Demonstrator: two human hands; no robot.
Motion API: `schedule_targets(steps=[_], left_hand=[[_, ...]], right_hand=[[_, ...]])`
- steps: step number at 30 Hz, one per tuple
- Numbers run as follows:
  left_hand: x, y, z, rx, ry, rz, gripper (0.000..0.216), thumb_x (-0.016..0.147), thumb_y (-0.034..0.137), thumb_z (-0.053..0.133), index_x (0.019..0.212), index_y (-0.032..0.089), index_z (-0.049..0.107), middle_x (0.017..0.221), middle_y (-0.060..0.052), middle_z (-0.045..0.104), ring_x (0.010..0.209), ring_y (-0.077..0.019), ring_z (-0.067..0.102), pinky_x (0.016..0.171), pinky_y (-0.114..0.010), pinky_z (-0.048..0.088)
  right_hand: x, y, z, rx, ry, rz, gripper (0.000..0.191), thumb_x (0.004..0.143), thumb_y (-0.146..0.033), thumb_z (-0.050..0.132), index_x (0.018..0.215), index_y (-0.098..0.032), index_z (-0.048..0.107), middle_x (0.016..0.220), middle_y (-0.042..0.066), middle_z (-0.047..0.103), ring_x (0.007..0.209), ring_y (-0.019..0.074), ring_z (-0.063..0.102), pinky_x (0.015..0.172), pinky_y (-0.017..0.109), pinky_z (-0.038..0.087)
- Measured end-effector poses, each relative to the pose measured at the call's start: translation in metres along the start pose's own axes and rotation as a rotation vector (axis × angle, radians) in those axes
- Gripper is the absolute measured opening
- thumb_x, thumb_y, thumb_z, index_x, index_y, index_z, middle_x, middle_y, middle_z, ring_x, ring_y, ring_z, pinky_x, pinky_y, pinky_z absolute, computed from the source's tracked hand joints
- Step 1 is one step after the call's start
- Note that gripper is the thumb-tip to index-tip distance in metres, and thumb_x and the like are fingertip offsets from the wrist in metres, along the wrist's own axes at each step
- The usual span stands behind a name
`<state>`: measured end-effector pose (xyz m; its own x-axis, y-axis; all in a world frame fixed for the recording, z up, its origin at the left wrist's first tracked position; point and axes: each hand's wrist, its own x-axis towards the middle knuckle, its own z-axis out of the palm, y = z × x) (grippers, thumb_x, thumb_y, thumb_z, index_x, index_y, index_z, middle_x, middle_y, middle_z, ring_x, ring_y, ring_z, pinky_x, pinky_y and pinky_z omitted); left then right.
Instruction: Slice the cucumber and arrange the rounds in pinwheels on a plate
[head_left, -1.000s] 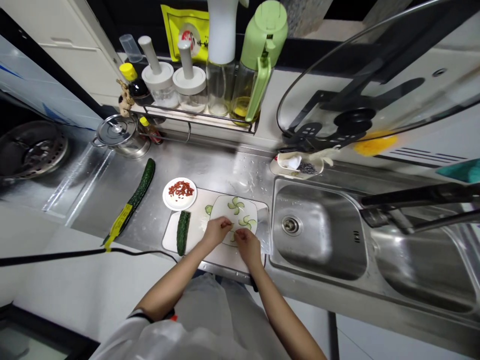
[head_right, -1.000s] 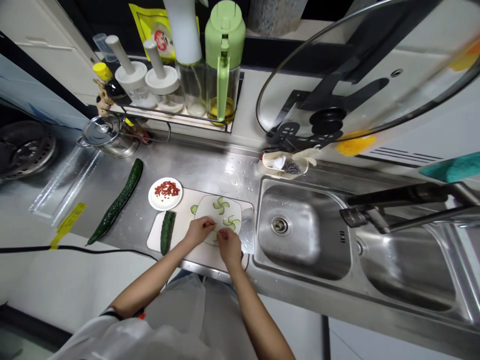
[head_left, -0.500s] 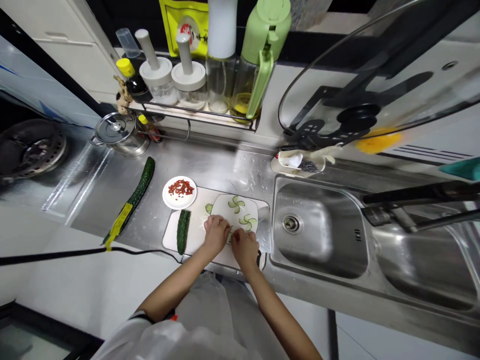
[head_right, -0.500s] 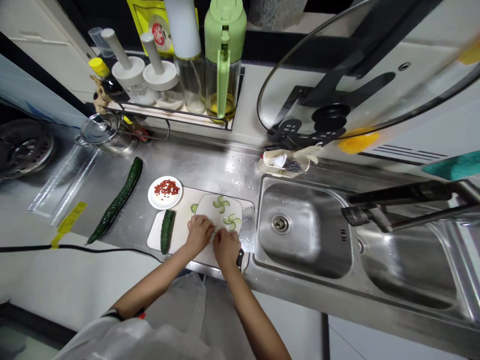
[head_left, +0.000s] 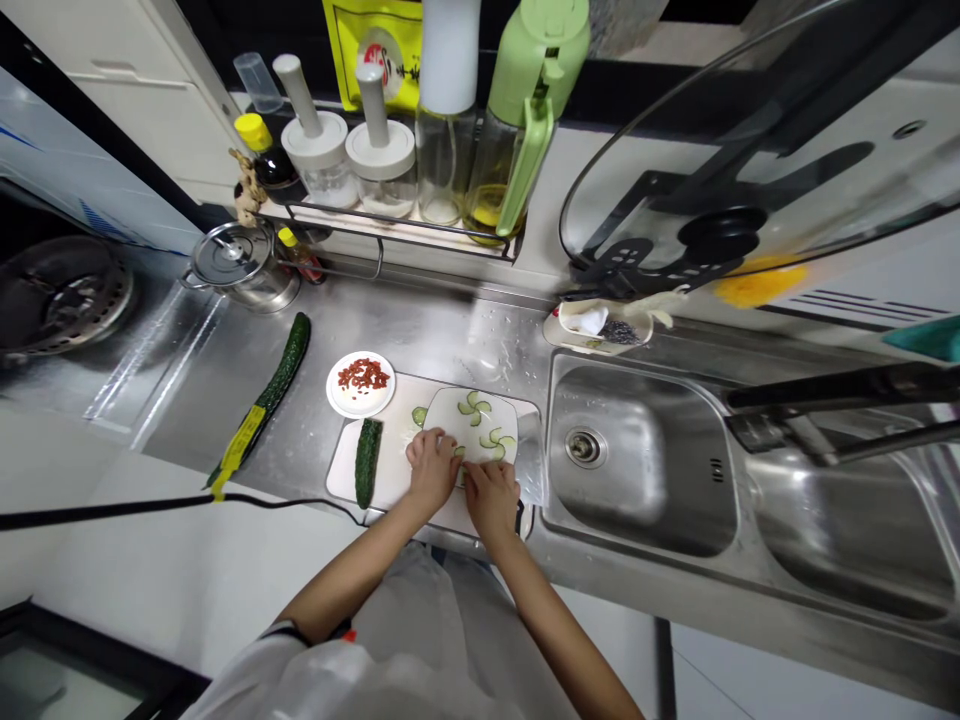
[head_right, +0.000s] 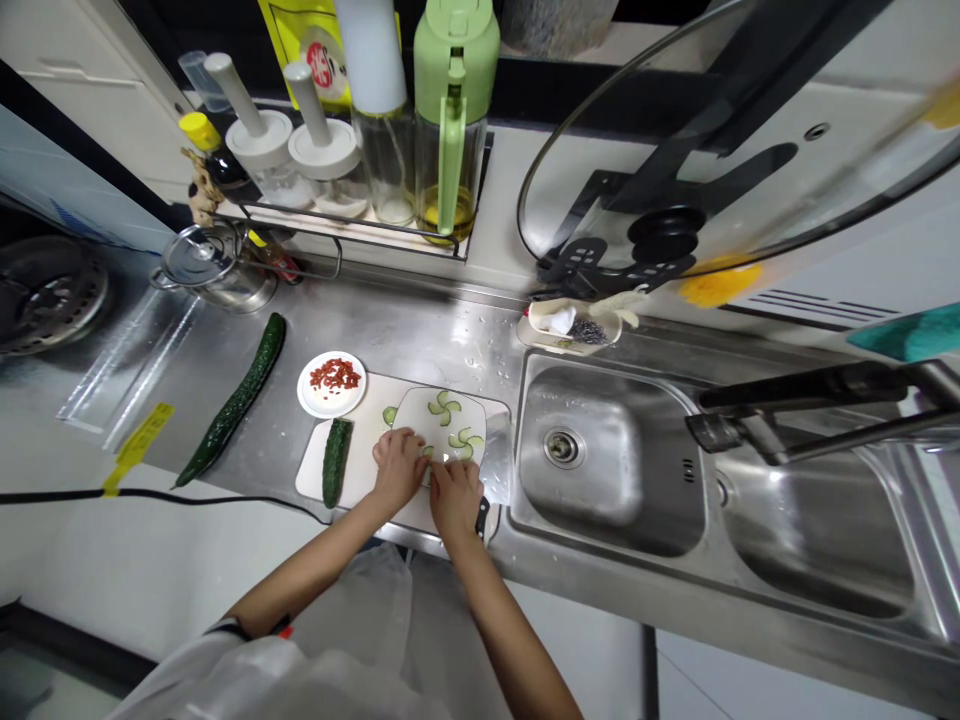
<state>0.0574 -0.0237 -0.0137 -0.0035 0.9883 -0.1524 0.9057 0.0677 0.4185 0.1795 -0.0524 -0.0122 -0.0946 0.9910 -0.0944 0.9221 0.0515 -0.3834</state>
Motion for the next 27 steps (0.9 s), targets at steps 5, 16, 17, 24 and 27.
schedule_targets(steps=[5, 16, 17, 24, 27], left_hand=[[0.0001, 0.0011, 0.0003, 0.018, -0.019, -0.001, 0.022, 0.082, 0.028, 0.053, 0.103, 0.024, 0.06, 0.121, -0.009, 0.047, 0.113, -0.028, 0.035, 0.094, -0.046, 0.027], [0.0015, 0.0003, 0.0021, 0.046, -0.017, 0.01, 0.02, 0.083, 0.029, 0.052, 0.101, 0.025, 0.061, 0.122, -0.008, 0.048, 0.113, -0.0268, 0.035, 0.093, -0.045, 0.028], [0.0015, 0.0002, 0.0023, 0.049, -0.013, 0.011, 0.02, 0.083, 0.029, 0.052, 0.101, 0.025, 0.061, 0.121, -0.008, 0.048, 0.112, -0.0267, 0.035, 0.093, -0.044, 0.028], [0.0009, -0.0015, 0.0042, 0.025, 0.016, 0.043, 0.018, 0.082, 0.028, 0.054, 0.098, 0.025, 0.061, 0.119, -0.008, 0.05, 0.11, -0.0269, 0.038, 0.091, -0.045, 0.03], [0.0015, -0.0051, 0.0025, -0.022, 0.054, 0.062, 0.017, 0.083, 0.026, 0.053, 0.097, 0.024, 0.061, 0.115, -0.008, 0.052, 0.108, -0.0271, 0.039, 0.089, -0.045, 0.032]], right_hand=[[-0.0014, -0.0006, 0.0014, -0.015, 0.001, 0.011, 0.021, 0.088, -0.027, 0.047, 0.096, -0.027, 0.067, 0.088, 0.005, 0.06, 0.095, 0.0232, 0.039, 0.065, 0.031, 0.024], [-0.0013, -0.0044, 0.0044, -0.047, -0.01, 0.042, 0.02, 0.089, -0.027, 0.048, 0.096, -0.026, 0.067, 0.089, 0.005, 0.061, 0.095, 0.0226, 0.041, 0.064, 0.031, 0.022], [-0.0013, -0.0044, 0.0046, -0.05, -0.012, 0.045, 0.02, 0.089, -0.028, 0.048, 0.095, -0.026, 0.067, 0.089, 0.005, 0.061, 0.095, 0.0226, 0.04, 0.064, 0.031, 0.022], [-0.0018, -0.0054, 0.0039, -0.06, -0.021, 0.056, 0.018, 0.088, -0.027, 0.05, 0.094, -0.026, 0.066, 0.089, 0.004, 0.061, 0.095, 0.0223, 0.04, 0.063, 0.031, 0.022], [-0.0022, -0.0052, 0.0032, -0.055, -0.021, 0.055, 0.018, 0.088, -0.027, 0.05, 0.095, -0.026, 0.066, 0.089, 0.004, 0.061, 0.096, 0.0223, 0.04, 0.064, 0.031, 0.022]])
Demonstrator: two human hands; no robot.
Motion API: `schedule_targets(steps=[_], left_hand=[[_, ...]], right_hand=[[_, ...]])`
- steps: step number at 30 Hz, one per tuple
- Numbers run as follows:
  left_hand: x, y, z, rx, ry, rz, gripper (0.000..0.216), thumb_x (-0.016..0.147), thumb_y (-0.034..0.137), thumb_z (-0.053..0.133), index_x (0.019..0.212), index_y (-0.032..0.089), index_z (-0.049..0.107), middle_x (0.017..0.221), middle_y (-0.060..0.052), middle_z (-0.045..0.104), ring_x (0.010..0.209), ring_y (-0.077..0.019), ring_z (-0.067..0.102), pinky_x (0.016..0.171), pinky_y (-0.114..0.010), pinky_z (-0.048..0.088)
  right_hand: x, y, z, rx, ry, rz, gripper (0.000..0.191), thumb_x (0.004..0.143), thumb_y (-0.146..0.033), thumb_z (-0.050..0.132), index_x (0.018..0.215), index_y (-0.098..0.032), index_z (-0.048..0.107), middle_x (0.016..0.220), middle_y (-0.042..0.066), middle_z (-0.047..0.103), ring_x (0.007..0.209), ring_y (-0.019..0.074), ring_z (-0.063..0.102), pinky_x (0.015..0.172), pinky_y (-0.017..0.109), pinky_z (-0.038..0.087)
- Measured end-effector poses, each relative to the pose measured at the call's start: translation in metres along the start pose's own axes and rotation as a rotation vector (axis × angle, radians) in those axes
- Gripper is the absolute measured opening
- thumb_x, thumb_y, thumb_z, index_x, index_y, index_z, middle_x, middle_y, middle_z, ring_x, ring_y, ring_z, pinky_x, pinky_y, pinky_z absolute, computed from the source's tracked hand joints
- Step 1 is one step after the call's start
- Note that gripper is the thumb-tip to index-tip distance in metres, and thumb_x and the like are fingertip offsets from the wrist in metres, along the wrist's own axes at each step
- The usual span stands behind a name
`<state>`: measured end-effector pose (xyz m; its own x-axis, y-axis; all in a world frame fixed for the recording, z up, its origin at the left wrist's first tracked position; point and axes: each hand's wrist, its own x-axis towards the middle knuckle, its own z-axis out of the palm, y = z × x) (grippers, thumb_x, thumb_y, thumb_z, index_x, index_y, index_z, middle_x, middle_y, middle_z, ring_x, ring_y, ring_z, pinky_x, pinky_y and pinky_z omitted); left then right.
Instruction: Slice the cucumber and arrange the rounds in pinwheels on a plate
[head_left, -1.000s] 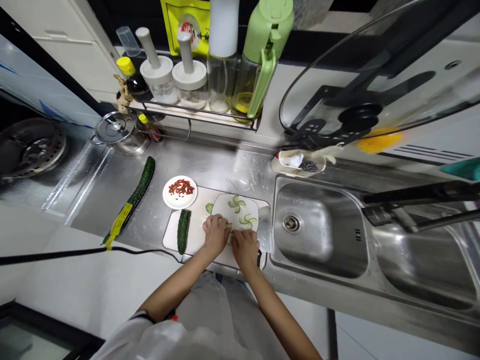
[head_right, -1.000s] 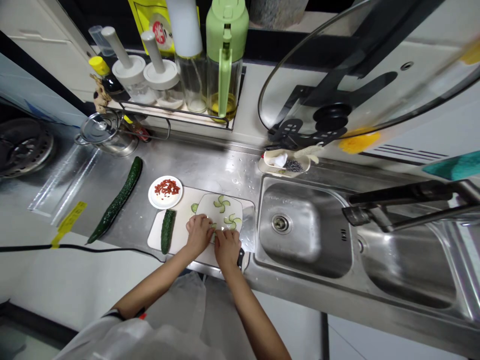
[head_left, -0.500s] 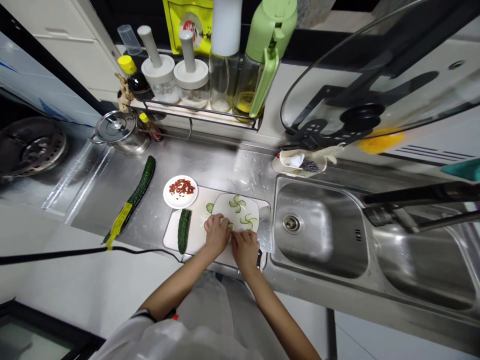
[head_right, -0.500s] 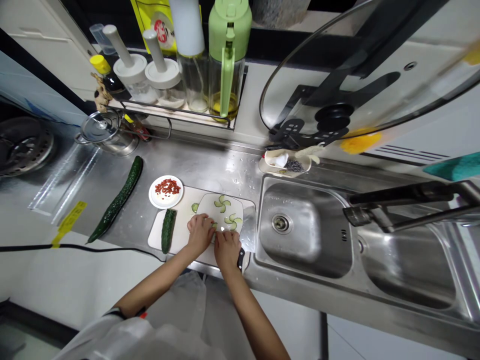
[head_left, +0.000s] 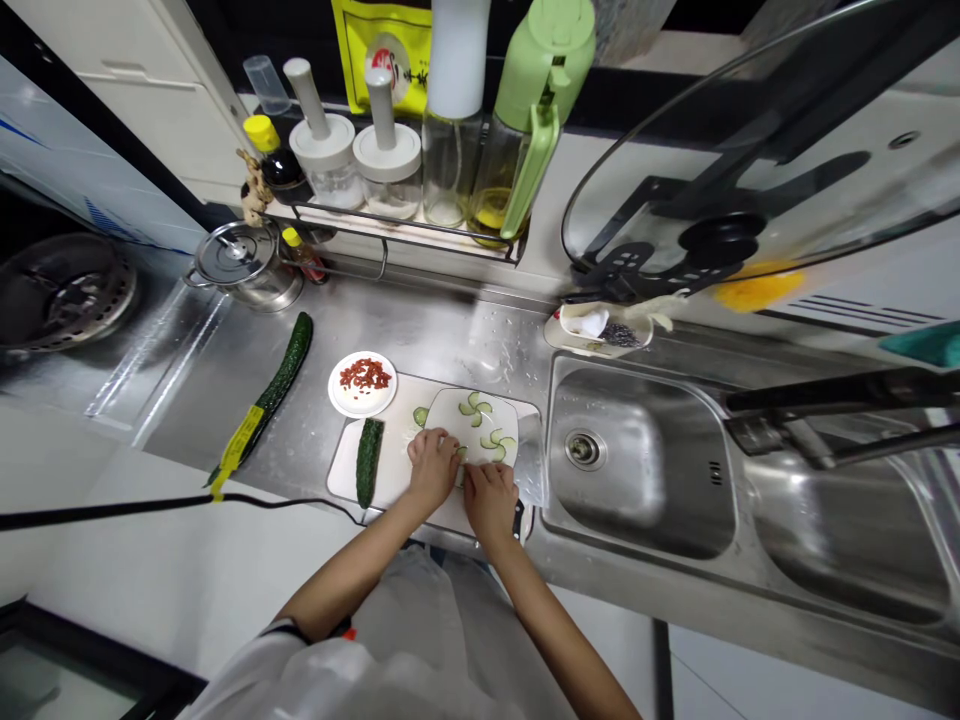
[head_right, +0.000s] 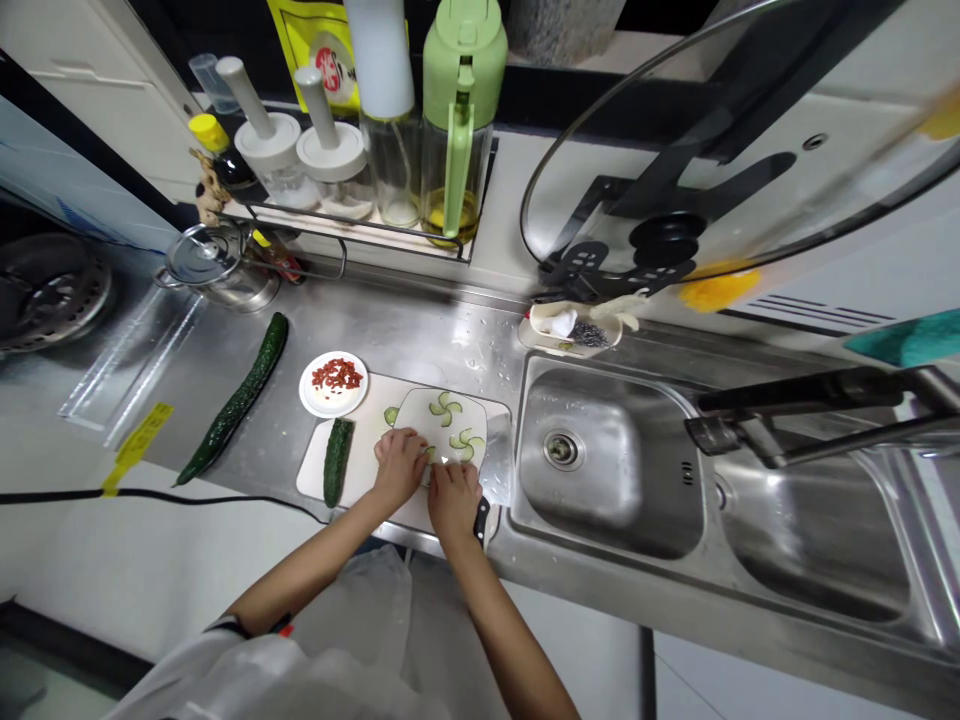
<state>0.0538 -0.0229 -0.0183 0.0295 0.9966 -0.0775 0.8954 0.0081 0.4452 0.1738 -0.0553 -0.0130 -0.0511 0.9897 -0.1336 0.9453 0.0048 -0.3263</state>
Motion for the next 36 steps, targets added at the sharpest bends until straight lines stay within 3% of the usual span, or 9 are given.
schedule_targets(steps=[9, 14, 22, 29, 36], left_hand=[[0.03, -0.045, -0.017, -0.261, 0.27, -0.143, 0.022, 0.086, 0.018, 0.044, 0.104, 0.014, 0.056, 0.099, -0.011, 0.054, 0.095, -0.0204, 0.051, 0.089, -0.035, 0.043], [0.043, -0.053, -0.015, -0.204, 0.235, -0.231, 0.029, 0.082, 0.017, 0.048, 0.109, 0.011, 0.056, 0.102, -0.013, 0.052, 0.093, -0.0226, 0.053, 0.089, -0.037, 0.044], [0.047, -0.056, -0.008, -0.222, 0.232, -0.269, 0.02, 0.078, 0.014, 0.051, 0.096, 0.014, 0.059, 0.094, -0.011, 0.054, 0.083, -0.0199, 0.055, 0.082, -0.034, 0.045], [0.046, -0.053, -0.016, -0.224, 0.193, -0.261, 0.015, 0.078, 0.014, 0.046, 0.086, 0.018, 0.059, 0.078, -0.005, 0.061, 0.075, -0.0172, 0.056, 0.072, -0.028, 0.042], [0.043, -0.057, -0.028, -0.257, 0.149, -0.296, 0.018, 0.08, 0.02, 0.046, 0.086, 0.019, 0.063, 0.078, -0.004, 0.066, 0.072, -0.0163, 0.059, 0.069, -0.025, 0.041]], right_hand=[[0.002, 0.001, -0.004, 0.053, 0.009, 0.008, 0.019, 0.086, -0.025, 0.051, 0.098, -0.024, 0.066, 0.091, 0.004, 0.063, 0.097, 0.0222, 0.041, 0.066, 0.03, 0.024], [0.001, 0.003, -0.008, 0.064, 0.014, 0.016, 0.019, 0.086, -0.025, 0.051, 0.096, -0.024, 0.067, 0.089, 0.004, 0.063, 0.097, 0.0218, 0.041, 0.068, 0.03, 0.025], [-0.002, 0.012, -0.01, 0.067, 0.024, 0.03, 0.022, 0.086, -0.025, 0.049, 0.099, -0.025, 0.067, 0.092, 0.005, 0.063, 0.098, 0.022, 0.04, 0.065, 0.03, 0.024], [-0.003, 0.013, -0.011, 0.066, -0.002, 0.043, 0.021, 0.086, -0.026, 0.05, 0.099, -0.026, 0.067, 0.093, 0.004, 0.064, 0.1, 0.0221, 0.04, 0.064, 0.03, 0.023], [-0.001, 0.013, -0.009, 0.081, -0.009, 0.039, 0.021, 0.086, -0.025, 0.05, 0.098, -0.026, 0.067, 0.093, 0.004, 0.064, 0.1, 0.0224, 0.04, 0.065, 0.029, 0.024]])
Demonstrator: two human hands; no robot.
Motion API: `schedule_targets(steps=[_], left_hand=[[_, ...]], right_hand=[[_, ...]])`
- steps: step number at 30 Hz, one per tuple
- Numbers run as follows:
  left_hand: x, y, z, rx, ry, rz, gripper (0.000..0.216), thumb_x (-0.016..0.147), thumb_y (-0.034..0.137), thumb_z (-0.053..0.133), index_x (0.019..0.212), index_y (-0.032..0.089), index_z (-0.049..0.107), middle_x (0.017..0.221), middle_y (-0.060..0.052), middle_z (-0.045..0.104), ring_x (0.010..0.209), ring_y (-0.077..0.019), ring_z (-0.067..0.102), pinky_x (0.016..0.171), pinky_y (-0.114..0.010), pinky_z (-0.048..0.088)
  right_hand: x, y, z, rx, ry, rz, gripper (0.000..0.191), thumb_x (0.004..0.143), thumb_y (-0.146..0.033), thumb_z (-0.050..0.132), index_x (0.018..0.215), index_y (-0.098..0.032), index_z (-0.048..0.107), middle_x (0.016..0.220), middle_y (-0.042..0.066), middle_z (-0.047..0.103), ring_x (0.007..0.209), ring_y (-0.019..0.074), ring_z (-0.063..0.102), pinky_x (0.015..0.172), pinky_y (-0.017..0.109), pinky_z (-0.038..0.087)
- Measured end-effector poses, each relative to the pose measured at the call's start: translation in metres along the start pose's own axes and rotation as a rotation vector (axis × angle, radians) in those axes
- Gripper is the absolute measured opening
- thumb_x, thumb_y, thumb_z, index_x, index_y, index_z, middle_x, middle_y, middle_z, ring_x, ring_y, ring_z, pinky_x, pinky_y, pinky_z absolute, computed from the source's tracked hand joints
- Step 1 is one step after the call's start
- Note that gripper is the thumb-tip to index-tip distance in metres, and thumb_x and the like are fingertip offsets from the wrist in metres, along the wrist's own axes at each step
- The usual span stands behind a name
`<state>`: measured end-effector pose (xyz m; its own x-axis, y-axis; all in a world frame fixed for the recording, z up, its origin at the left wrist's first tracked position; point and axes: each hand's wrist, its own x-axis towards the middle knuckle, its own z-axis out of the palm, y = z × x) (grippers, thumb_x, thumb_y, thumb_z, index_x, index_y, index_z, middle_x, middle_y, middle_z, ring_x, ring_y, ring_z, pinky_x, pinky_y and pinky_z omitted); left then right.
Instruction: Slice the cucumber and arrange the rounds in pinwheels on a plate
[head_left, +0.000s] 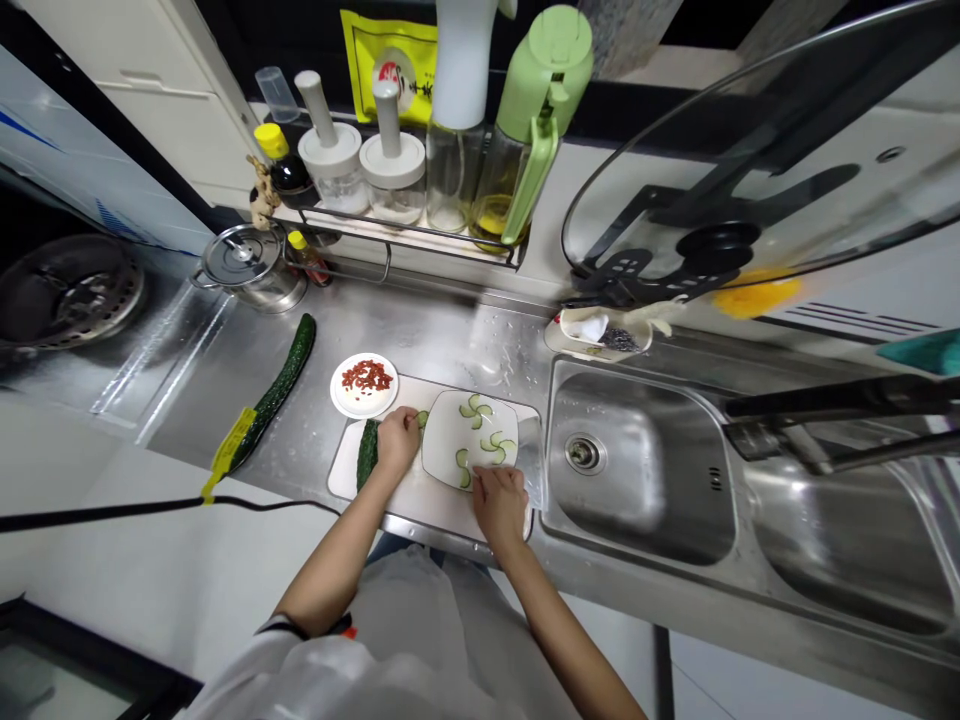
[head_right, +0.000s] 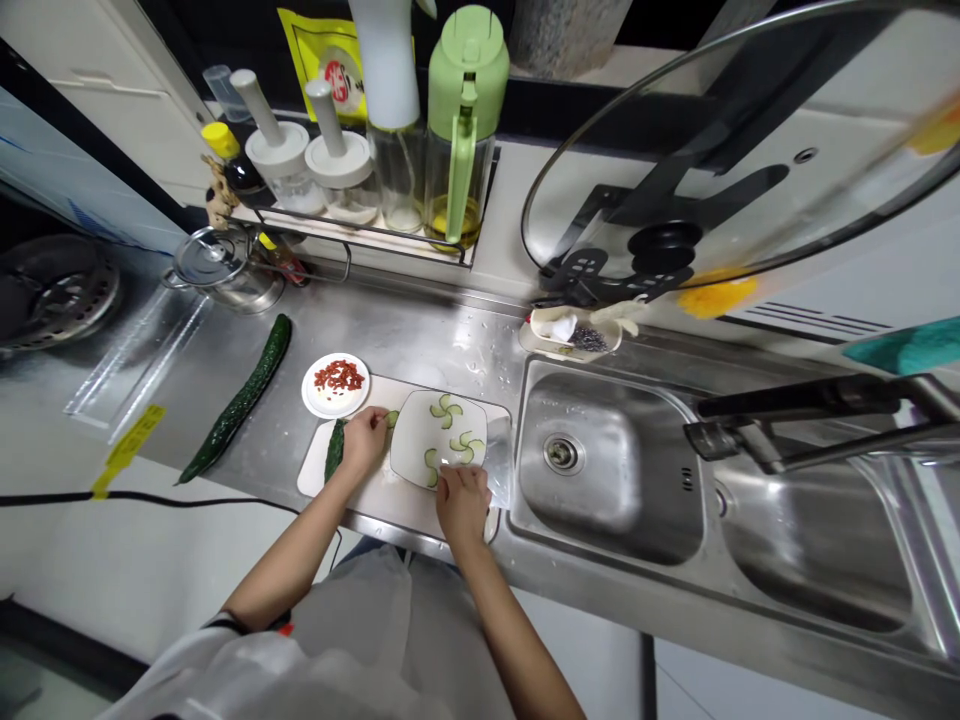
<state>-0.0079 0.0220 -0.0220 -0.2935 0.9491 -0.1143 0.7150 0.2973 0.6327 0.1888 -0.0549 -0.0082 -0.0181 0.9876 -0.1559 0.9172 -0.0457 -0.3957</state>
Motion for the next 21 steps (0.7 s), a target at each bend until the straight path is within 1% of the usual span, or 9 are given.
schedule_targets(steps=[6, 10, 16, 18, 21], left_hand=[[-0.001, 0.006, -0.004, 0.149, -0.004, 0.002, 0.018, 0.081, 0.019, 0.046, 0.089, 0.019, 0.063, 0.081, -0.008, 0.066, 0.076, -0.0187, 0.06, 0.069, -0.027, 0.04], [-0.002, 0.009, -0.006, 0.074, 0.006, -0.03, 0.018, 0.082, 0.022, 0.047, 0.09, 0.019, 0.063, 0.08, -0.006, 0.067, 0.073, -0.0173, 0.06, 0.07, -0.026, 0.041], [0.002, 0.003, -0.012, -0.065, -0.003, -0.044, 0.021, 0.082, 0.025, 0.047, 0.094, 0.02, 0.064, 0.076, -0.003, 0.067, 0.068, -0.0152, 0.06, 0.067, -0.025, 0.042], [0.004, 0.002, -0.012, -0.042, -0.022, -0.037, 0.021, 0.083, 0.023, 0.046, 0.095, 0.02, 0.063, 0.075, -0.003, 0.067, 0.068, -0.0154, 0.06, 0.067, -0.025, 0.042], [0.004, 0.003, -0.009, 0.084, -0.048, -0.012, 0.02, 0.083, 0.021, 0.046, 0.096, 0.019, 0.062, 0.077, -0.005, 0.066, 0.072, -0.0176, 0.06, 0.069, -0.027, 0.042]], right_hand=[[0.003, -0.004, -0.001, -0.02, 0.002, -0.034, 0.022, 0.086, -0.024, 0.05, 0.098, -0.025, 0.068, 0.092, 0.005, 0.063, 0.098, 0.0216, 0.042, 0.068, 0.03, 0.026], [0.003, -0.002, -0.001, -0.009, 0.0, -0.035, 0.021, 0.086, -0.025, 0.05, 0.098, -0.026, 0.067, 0.091, 0.005, 0.063, 0.098, 0.0218, 0.042, 0.066, 0.029, 0.026], [0.003, 0.0, 0.0, 0.021, -0.01, -0.016, 0.021, 0.085, -0.026, 0.05, 0.099, -0.026, 0.067, 0.091, 0.004, 0.063, 0.099, 0.0221, 0.042, 0.064, 0.028, 0.025], [0.003, -0.001, 0.0, 0.02, -0.005, -0.021, 0.021, 0.085, -0.026, 0.05, 0.098, -0.026, 0.067, 0.09, 0.004, 0.063, 0.097, 0.022, 0.043, 0.065, 0.029, 0.026], [0.004, -0.003, 0.0, 0.032, 0.005, -0.044, 0.021, 0.085, -0.025, 0.05, 0.097, -0.025, 0.067, 0.088, 0.005, 0.063, 0.097, 0.0216, 0.043, 0.069, 0.029, 0.028]])
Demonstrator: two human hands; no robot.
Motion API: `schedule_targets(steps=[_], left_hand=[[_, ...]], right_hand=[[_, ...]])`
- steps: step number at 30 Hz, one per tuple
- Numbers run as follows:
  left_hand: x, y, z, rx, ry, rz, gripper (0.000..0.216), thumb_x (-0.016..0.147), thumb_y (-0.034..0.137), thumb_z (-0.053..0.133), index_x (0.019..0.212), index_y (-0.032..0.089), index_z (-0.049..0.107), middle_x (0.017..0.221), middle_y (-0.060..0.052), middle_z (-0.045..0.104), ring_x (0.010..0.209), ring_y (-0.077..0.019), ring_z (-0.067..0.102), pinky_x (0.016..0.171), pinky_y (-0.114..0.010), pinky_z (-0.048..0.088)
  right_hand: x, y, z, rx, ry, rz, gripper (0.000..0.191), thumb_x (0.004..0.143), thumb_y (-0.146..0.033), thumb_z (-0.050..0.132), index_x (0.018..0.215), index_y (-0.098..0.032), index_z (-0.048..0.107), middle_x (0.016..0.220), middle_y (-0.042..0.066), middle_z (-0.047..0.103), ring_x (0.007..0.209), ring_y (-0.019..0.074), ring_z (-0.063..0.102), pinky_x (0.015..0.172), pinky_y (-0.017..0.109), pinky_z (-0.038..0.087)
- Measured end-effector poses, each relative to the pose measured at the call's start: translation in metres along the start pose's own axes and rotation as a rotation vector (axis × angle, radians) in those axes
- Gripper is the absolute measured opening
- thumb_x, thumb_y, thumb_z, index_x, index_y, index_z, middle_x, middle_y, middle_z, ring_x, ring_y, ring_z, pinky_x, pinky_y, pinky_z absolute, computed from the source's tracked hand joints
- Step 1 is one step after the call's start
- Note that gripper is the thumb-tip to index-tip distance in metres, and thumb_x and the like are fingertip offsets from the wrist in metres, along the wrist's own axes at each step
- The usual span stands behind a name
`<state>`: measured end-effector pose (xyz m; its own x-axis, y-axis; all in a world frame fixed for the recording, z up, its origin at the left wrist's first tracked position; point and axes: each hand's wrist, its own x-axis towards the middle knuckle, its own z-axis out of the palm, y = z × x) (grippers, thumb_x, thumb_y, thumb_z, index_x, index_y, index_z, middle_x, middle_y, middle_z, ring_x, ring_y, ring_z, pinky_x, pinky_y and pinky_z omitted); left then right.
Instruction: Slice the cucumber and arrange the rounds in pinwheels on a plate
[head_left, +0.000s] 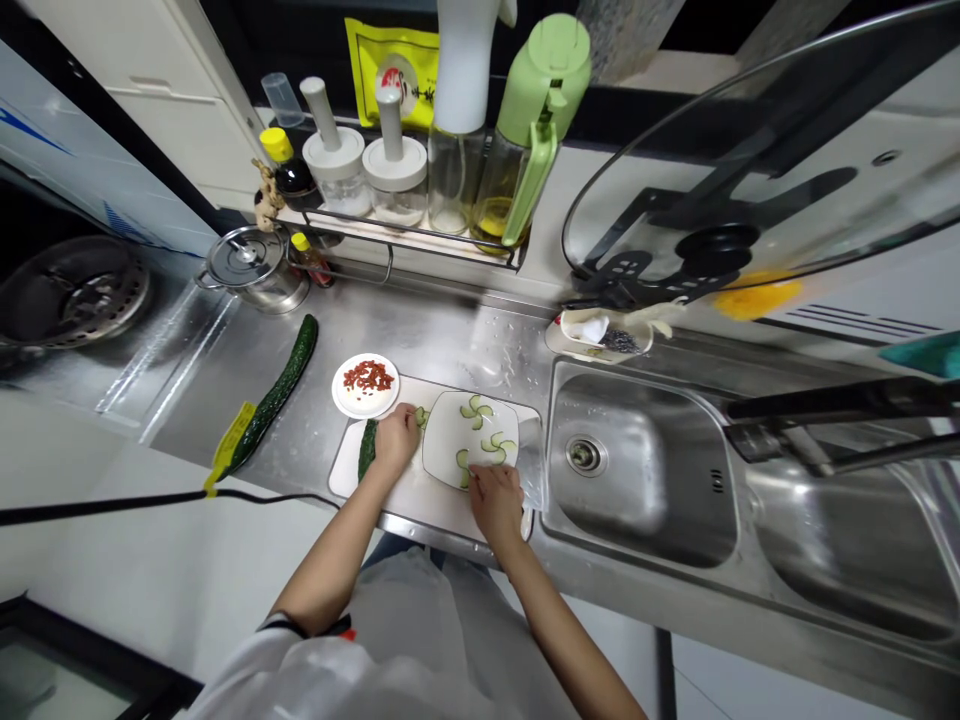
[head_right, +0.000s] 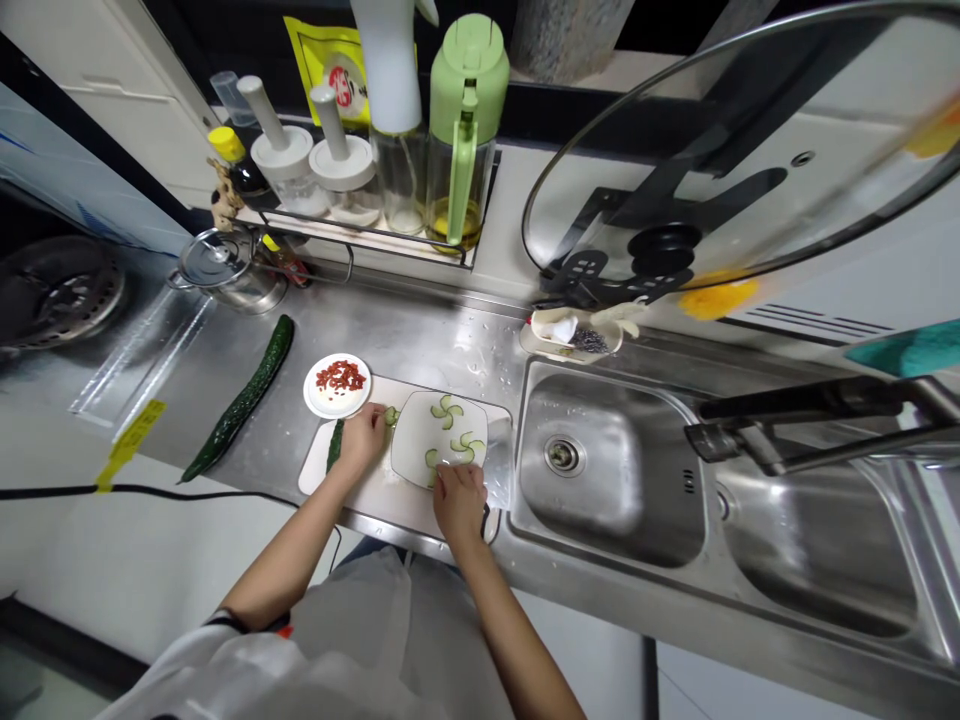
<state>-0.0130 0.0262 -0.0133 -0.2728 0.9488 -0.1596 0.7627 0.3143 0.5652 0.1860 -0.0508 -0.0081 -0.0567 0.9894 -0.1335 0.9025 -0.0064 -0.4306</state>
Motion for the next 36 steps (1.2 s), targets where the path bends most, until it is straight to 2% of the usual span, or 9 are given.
schedule_targets(steps=[5, 11, 16, 26, 32, 36], left_hand=[[0.001, 0.003, 0.005, 0.197, 0.075, 0.067, 0.02, 0.085, 0.018, 0.042, 0.094, 0.015, 0.06, 0.093, -0.013, 0.06, 0.081, -0.0216, 0.058, 0.073, -0.032, 0.042], [0.003, -0.001, 0.009, 0.204, 0.06, 0.073, 0.016, 0.083, 0.014, 0.044, 0.091, 0.015, 0.057, 0.083, -0.011, 0.059, 0.078, -0.0232, 0.057, 0.071, -0.033, 0.042], [0.003, -0.001, 0.011, 0.242, 0.037, 0.066, 0.016, 0.083, 0.017, 0.044, 0.094, 0.015, 0.056, 0.085, -0.012, 0.059, 0.078, -0.0222, 0.057, 0.07, -0.032, 0.042], [0.004, -0.007, 0.013, 0.143, 0.068, 0.141, 0.015, 0.083, 0.019, 0.045, 0.087, 0.017, 0.059, 0.084, -0.009, 0.059, 0.082, -0.0194, 0.056, 0.078, -0.03, 0.041], [0.004, -0.007, 0.011, 0.046, 0.039, 0.017, 0.014, 0.082, 0.025, 0.047, 0.084, 0.019, 0.058, 0.069, -0.003, 0.061, 0.064, -0.0165, 0.056, 0.065, -0.027, 0.039], [0.001, -0.003, 0.001, -0.043, 0.083, -0.026, 0.012, 0.08, 0.027, 0.048, 0.083, 0.019, 0.058, 0.069, -0.002, 0.062, 0.062, -0.0147, 0.056, 0.064, -0.025, 0.039]], right_hand=[[-0.001, 0.001, 0.0, 0.037, 0.006, -0.027, 0.022, 0.085, -0.023, 0.048, 0.096, -0.023, 0.067, 0.088, 0.005, 0.063, 0.096, 0.0215, 0.043, 0.073, 0.03, 0.03], [-0.003, 0.003, 0.0, 0.048, 0.002, -0.03, 0.023, 0.085, -0.022, 0.047, 0.096, -0.023, 0.067, 0.087, 0.005, 0.063, 0.095, 0.0216, 0.043, 0.072, 0.029, 0.029], [-0.003, 0.002, 0.0, 0.031, 0.003, -0.049, 0.021, 0.086, -0.023, 0.048, 0.093, -0.023, 0.068, 0.084, 0.004, 0.062, 0.093, 0.0201, 0.044, 0.072, 0.028, 0.029], [-0.003, 0.003, 0.002, 0.001, 0.004, -0.078, 0.021, 0.086, -0.024, 0.048, 0.094, -0.024, 0.067, 0.085, 0.005, 0.062, 0.094, 0.0201, 0.045, 0.071, 0.028, 0.029], [-0.002, 0.003, 0.001, 0.022, 0.012, -0.079, 0.019, 0.085, -0.024, 0.049, 0.09, -0.023, 0.067, 0.083, 0.004, 0.062, 0.091, 0.0198, 0.044, 0.073, 0.028, 0.03], [-0.001, 0.002, -0.001, 0.032, 0.004, -0.071, 0.019, 0.085, -0.023, 0.049, 0.091, -0.023, 0.068, 0.083, 0.004, 0.063, 0.091, 0.02, 0.045, 0.072, 0.028, 0.03]])
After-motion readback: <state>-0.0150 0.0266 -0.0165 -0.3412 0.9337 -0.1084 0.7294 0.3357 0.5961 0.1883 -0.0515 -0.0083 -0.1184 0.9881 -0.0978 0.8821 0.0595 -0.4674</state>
